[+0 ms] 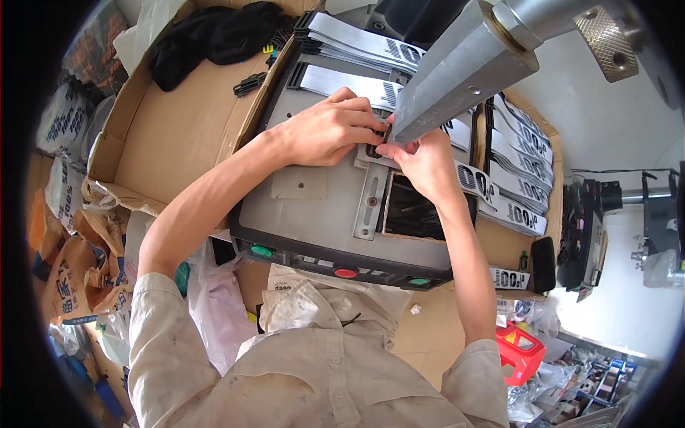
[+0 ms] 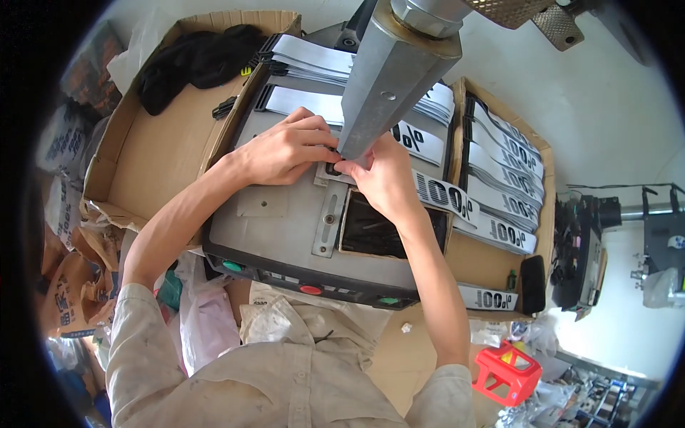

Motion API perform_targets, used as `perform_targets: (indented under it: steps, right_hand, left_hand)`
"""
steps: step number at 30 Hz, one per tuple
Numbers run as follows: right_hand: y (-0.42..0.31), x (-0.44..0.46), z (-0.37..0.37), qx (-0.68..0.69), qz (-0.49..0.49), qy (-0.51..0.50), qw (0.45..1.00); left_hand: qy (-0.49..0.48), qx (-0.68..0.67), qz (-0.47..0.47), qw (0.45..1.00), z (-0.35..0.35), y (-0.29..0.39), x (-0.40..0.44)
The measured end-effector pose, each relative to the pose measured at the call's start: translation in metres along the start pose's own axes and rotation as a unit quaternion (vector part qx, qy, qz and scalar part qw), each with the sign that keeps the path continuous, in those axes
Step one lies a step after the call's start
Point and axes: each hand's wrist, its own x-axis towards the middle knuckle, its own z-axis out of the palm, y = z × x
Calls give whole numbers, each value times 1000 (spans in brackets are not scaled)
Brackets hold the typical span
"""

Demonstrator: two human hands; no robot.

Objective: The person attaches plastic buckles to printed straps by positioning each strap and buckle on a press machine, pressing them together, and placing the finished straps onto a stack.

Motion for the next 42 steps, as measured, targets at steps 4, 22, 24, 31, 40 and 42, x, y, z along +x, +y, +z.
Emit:
perform_targets:
  steps: [4, 22, 24, 31, 40, 42]
  right_hand:
    - [0, 2, -2, -49, -23, -24, 998]
    - [-15, 14, -13, -146, -164, -110, 969]
    - [-17, 15, -17, -130, -131, -143, 972]
    - [5, 14, -22, -112, -156, -128, 973]
    - [56, -12, -103, -165, 33, -121, 978]
    - [59, -17, -109, -188, 14, -100, 977]
  left_hand:
    - [18, 30, -2, 999, -2, 0, 1]
    - [-51, -19, -47, 997, -9, 8, 7]
    - [-74, -3, -39, 997, -14, 7, 9]
    - [-135, 39, -61, 988, -17, 17, 7]
    - [-150, 43, -172, 973, -58, 88, -33]
    - [-173, 7, -215, 961, -75, 120, -43]
